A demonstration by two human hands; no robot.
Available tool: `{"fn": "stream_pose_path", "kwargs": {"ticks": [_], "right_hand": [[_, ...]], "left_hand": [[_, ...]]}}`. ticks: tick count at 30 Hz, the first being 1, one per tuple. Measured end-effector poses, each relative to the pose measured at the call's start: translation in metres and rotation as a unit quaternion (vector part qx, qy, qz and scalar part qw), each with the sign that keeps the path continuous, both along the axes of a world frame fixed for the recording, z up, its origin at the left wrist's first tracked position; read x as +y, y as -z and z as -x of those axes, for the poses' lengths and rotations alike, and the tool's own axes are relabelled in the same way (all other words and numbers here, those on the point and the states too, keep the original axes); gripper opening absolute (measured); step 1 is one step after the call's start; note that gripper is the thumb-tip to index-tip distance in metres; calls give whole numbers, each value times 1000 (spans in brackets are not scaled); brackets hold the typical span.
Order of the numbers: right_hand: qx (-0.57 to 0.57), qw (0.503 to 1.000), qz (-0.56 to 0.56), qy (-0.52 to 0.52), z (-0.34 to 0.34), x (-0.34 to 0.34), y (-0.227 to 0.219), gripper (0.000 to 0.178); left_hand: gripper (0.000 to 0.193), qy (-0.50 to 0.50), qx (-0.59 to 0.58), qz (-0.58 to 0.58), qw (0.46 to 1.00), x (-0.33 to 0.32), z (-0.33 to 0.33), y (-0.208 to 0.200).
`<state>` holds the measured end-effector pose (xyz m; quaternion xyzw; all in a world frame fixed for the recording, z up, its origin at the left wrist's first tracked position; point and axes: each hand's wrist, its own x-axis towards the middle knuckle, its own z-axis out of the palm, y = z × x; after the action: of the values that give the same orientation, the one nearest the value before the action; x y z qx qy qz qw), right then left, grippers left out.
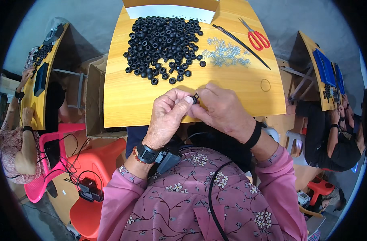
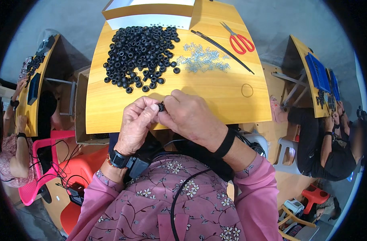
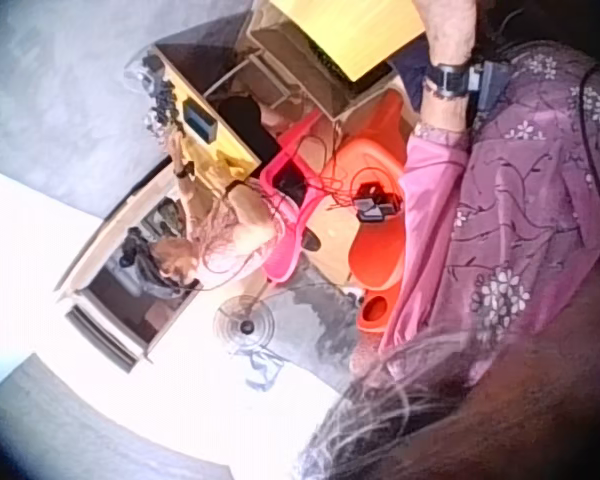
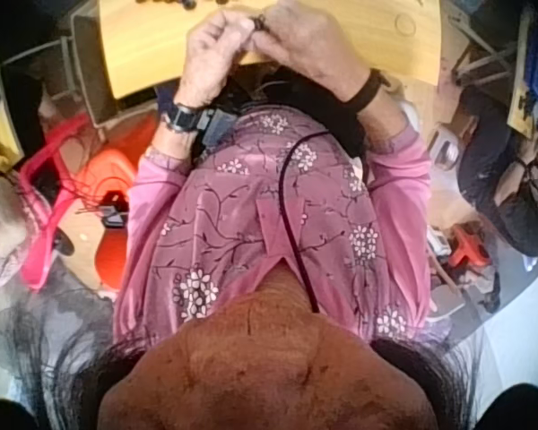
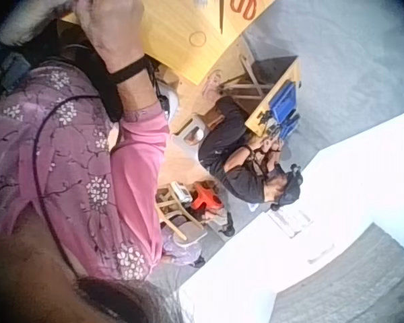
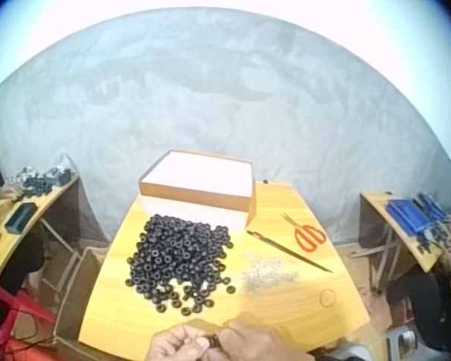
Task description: The recorder is assembling small black rubber or plastic components with small metal clips.
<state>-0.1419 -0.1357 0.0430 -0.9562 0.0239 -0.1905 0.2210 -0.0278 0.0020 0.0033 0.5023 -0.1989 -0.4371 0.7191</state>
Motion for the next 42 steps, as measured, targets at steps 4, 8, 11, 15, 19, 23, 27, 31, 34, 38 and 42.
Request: {"fn": "stream_pose_path", "kwargs": {"ticks": [4, 8, 11, 15, 19, 23, 27, 31, 34, 38, 42], "right_hand": [[-4, 1000, 3, -2, 0, 2, 1, 26], [-13, 1000, 19, 9, -3, 7, 5, 23], [-10, 999, 44, 12, -4, 10, 5, 22], [-18, 998, 57, 20, -3, 10, 9, 23], [-30, 999, 31, 3, -3, 6, 9, 23], [-9, 999, 34, -23, -4, 1, 4, 22], [-11, 999, 49, -15, -7, 5, 3, 21], [5, 995, 102, -2, -5, 10, 2, 20], [20, 993, 120, -1, -3, 11, 1, 20], [15, 999, 50, 6, -2, 10, 2, 22], [20, 999, -28, -16, -6, 5, -2, 22]], "left_hand": [[11, 26, -43, 2, 999, 3, -2, -1], [10, -2, -65, -10, 998, 1, 0, 5], [8, -41, -94, 6, 995, 0, 7, 0], [9, -53, -132, 18, 990, -1, 8, 8], [9, -36, -107, 18, 993, -1, 8, 8], [10, -41, -101, 8, 994, 1, 6, 4], [10, -58, -108, 16, 992, 0, 7, 7], [10, -61, -130, 18, 990, 1, 8, 10], [9, -50, -132, 12, 990, 1, 6, 9], [9, -27, -69, 14, 997, 2, 6, 9], [9, 30, 43, 48, 997, 6, -5, 10]]}}
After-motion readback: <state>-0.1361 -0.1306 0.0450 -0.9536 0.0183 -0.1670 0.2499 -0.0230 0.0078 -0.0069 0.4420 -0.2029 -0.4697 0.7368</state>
